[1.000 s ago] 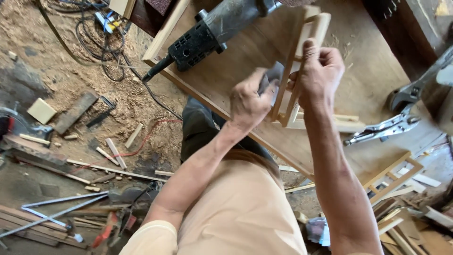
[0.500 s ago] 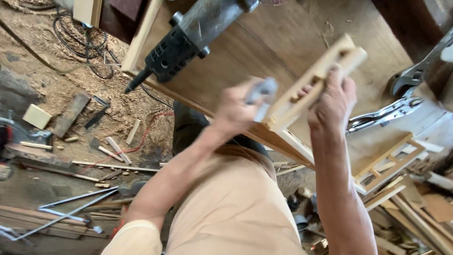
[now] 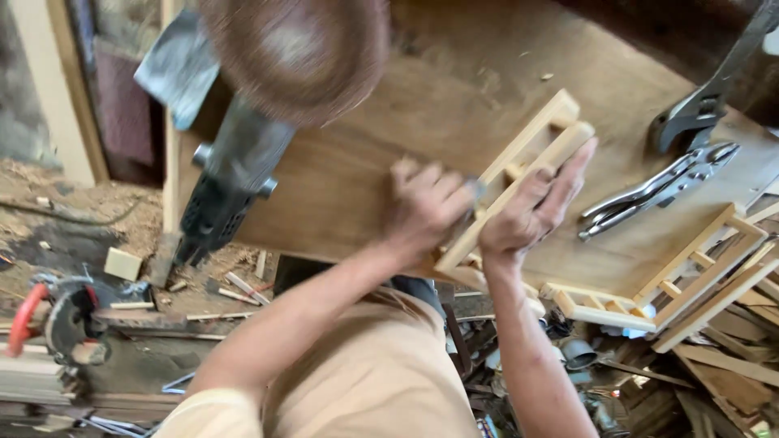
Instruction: The person sands a small wooden frame by hand using sandpaper, then uses a hand plane on a planer machine to smooth a wooden piece, and continues sanding the frame. The person handles the frame and a separate wooden piece, using sandpaper and a hand plane.
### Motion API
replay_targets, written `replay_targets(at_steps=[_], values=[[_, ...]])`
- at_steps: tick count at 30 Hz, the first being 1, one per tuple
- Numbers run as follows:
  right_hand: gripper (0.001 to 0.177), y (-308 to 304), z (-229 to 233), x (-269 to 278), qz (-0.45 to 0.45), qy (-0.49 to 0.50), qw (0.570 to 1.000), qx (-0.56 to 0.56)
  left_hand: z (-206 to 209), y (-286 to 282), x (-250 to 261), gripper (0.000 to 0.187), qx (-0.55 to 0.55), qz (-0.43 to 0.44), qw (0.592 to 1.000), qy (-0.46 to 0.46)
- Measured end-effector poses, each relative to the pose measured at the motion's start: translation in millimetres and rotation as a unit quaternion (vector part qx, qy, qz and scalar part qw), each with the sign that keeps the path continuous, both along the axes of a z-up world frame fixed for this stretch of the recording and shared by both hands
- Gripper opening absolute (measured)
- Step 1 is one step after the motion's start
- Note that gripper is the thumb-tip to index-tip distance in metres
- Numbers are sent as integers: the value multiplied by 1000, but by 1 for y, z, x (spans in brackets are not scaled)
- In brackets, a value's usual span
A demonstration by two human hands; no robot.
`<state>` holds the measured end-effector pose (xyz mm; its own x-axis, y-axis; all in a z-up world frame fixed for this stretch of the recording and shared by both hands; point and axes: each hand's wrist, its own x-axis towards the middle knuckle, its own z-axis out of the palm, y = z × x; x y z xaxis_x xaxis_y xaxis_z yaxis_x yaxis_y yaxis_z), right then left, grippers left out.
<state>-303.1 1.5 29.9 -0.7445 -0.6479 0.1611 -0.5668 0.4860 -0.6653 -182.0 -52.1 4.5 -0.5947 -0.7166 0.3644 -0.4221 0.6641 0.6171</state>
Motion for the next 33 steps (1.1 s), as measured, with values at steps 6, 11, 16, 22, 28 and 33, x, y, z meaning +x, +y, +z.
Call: replay_targets(at_steps=[6, 11, 16, 22, 28, 33], values=[[48, 9, -9, -1, -47, -58, 995, 59, -7, -77, -108, 16, -27, 3, 1000, 0], [49, 6, -9, -5, -42, -85, 995, -5, 15, -13, -5, 12, 28, -89, 991, -99], [44, 24, -15, -3, -29, -55, 997, 49, -11, -51, -78, 35, 3, -64, 994, -84], [48, 18, -20, -6, -38, -151, 987, -45, 25, 31, 41, 21, 43, -95, 985, -137], [50, 27, -24, -7, -26, -233, 964, -127, 36, 65, 72, 7, 159, 20, 976, -144], [42, 17, -4, -9, 56, -58, 996, 38, 31, 72, 61, 16, 123, 10, 983, -139]])
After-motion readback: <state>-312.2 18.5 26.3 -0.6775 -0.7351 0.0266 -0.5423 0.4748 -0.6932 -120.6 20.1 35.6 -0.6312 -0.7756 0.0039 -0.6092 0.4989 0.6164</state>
